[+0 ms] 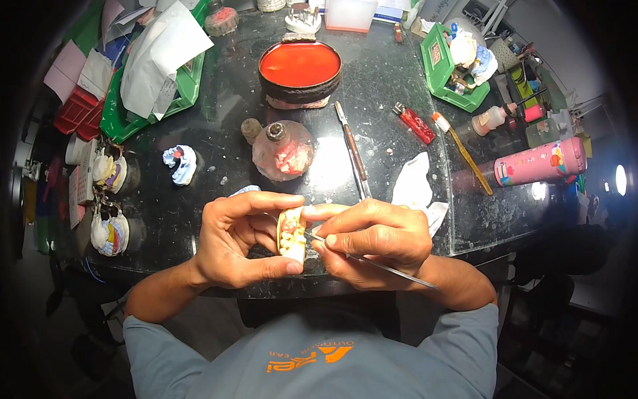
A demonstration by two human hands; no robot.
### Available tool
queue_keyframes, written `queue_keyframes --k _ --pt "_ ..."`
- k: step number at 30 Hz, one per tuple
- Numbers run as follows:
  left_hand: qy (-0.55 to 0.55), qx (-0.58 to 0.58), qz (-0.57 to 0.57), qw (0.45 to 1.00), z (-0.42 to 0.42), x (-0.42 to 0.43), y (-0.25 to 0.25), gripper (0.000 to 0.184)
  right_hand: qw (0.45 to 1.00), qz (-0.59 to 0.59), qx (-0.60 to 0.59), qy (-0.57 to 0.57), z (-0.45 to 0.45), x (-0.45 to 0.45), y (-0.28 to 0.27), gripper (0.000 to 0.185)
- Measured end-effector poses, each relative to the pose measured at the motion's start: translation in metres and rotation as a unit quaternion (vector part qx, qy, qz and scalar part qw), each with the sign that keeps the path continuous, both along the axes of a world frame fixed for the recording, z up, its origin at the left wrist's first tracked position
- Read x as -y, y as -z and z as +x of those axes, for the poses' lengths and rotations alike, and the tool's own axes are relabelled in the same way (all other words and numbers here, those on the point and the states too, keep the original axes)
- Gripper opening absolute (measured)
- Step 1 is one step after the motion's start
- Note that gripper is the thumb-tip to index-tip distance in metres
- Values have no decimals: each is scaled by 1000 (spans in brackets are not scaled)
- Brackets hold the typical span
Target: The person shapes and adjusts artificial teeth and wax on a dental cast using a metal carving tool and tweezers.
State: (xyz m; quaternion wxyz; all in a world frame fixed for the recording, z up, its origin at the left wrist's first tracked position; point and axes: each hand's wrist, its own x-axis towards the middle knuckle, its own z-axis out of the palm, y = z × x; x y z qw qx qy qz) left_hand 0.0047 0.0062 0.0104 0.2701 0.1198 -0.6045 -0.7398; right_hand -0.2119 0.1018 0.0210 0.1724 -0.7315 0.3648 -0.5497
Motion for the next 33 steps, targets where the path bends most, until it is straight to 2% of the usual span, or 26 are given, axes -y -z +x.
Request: queue_keyframes --k 7,25,28,31,33 --pt "2 2 -16 1000 1 0 -1 63 999 1 48 7 2 -1 2 24" --pt "3 28 -50 998 3 3 0 71 1000 3 17 12 2 -1 4 29" --pt "-3 8 -22 1000 1 1 1 64 999 -11 42 18 5 1 3 23" --pt "20 1 33 999 2 1 0 64 1000 -5 17 13 3 -2 2 31" --pt "33 -2 54 998 2 2 -2 64 999 -11 30 23 5 -1 1 27"
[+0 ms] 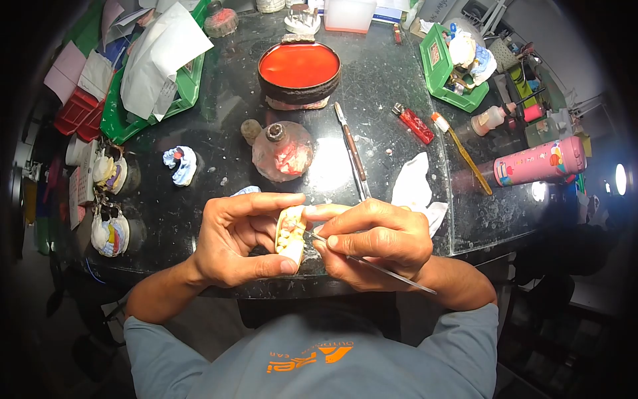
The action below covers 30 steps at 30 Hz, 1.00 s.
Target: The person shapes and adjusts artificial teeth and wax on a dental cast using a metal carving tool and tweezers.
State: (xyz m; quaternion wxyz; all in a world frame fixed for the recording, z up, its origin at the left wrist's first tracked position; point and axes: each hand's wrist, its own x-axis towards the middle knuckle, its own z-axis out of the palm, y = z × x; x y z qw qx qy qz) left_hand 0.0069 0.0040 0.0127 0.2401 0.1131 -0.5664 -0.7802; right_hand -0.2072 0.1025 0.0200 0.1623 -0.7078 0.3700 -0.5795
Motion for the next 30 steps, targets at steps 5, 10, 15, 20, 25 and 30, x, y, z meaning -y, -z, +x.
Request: queue_keyframes --k 5,10,15,20,25,30 --pt "28 0 50 998 1 2 -1 66 999 3 -31 -10 -4 -2 0 33" --pt "38 10 59 997 2 3 -4 69 999 2 -35 -9 -4 -2 -1 33" --pt "38 1 73 997 2 2 -3 66 999 1 -32 -8 -4 -2 -2 33" --pt "32 -13 76 996 1 1 -1 65 1000 -6 -29 -5 -4 -1 0 32" --pt "34 -9 84 996 1 1 -2 65 1000 -1 -29 -7 -4 -2 -1 31" --pt "41 -6 93 995 1 1 -2 65 1000 3 -26 -5 -4 -2 -2 28"
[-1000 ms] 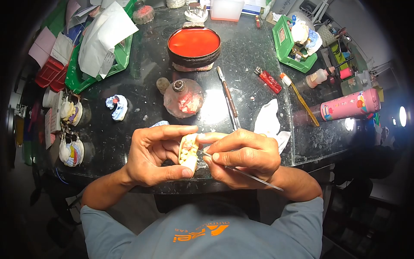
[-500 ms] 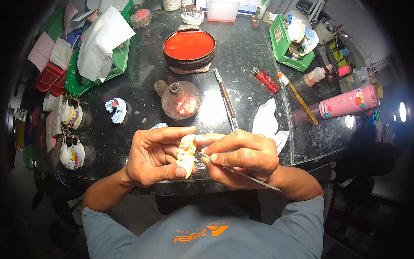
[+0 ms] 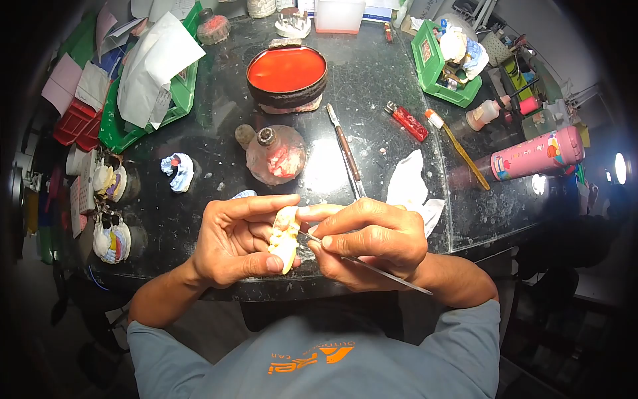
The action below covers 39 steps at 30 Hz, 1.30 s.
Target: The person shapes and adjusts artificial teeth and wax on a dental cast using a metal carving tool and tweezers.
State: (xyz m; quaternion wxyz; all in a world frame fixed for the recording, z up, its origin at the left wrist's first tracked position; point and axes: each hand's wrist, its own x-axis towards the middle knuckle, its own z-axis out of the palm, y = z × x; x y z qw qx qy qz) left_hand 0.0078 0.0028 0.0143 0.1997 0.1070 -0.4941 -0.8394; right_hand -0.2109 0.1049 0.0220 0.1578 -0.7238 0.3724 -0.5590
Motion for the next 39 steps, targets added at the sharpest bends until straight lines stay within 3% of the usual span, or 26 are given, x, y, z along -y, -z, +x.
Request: queue_keyframes --k 7,22,39 --pt "-6 22 39 999 -2 0 -6 64 1000 5 7 9 1 0 3 26" --pt "-21 5 -47 999 -1 2 5 65 1000 14 16 -15 -1 1 4 27" --pt "-10 19 -52 998 1 4 6 70 999 11 24 -19 0 2 5 26"
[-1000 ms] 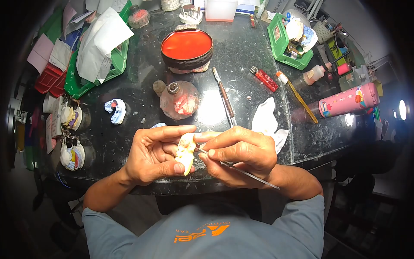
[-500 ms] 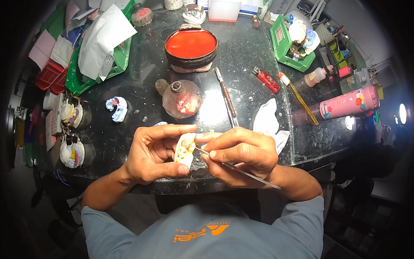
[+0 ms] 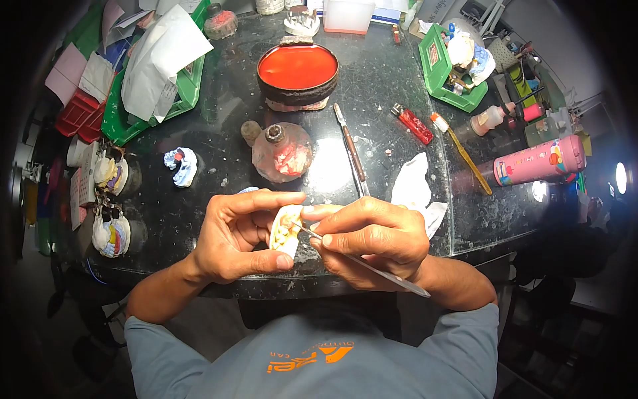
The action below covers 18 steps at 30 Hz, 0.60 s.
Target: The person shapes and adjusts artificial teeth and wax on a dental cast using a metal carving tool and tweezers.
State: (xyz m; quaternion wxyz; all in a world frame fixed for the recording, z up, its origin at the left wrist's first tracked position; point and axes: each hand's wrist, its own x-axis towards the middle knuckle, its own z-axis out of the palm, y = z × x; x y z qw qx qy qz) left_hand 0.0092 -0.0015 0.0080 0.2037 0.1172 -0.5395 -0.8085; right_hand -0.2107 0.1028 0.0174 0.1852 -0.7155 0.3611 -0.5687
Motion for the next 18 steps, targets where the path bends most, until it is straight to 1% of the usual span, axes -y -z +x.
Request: queue_keyframes --k 4,10,18 --pt "-29 -24 -9 999 -4 -3 1 64 1000 0 4 -6 0 1 0 25" --pt "-31 -26 -39 998 -3 -1 3 64 1000 8 11 1 1 -1 -1 23" --pt "-36 -29 -38 998 -4 -2 3 64 1000 11 6 -7 0 0 -1 23"
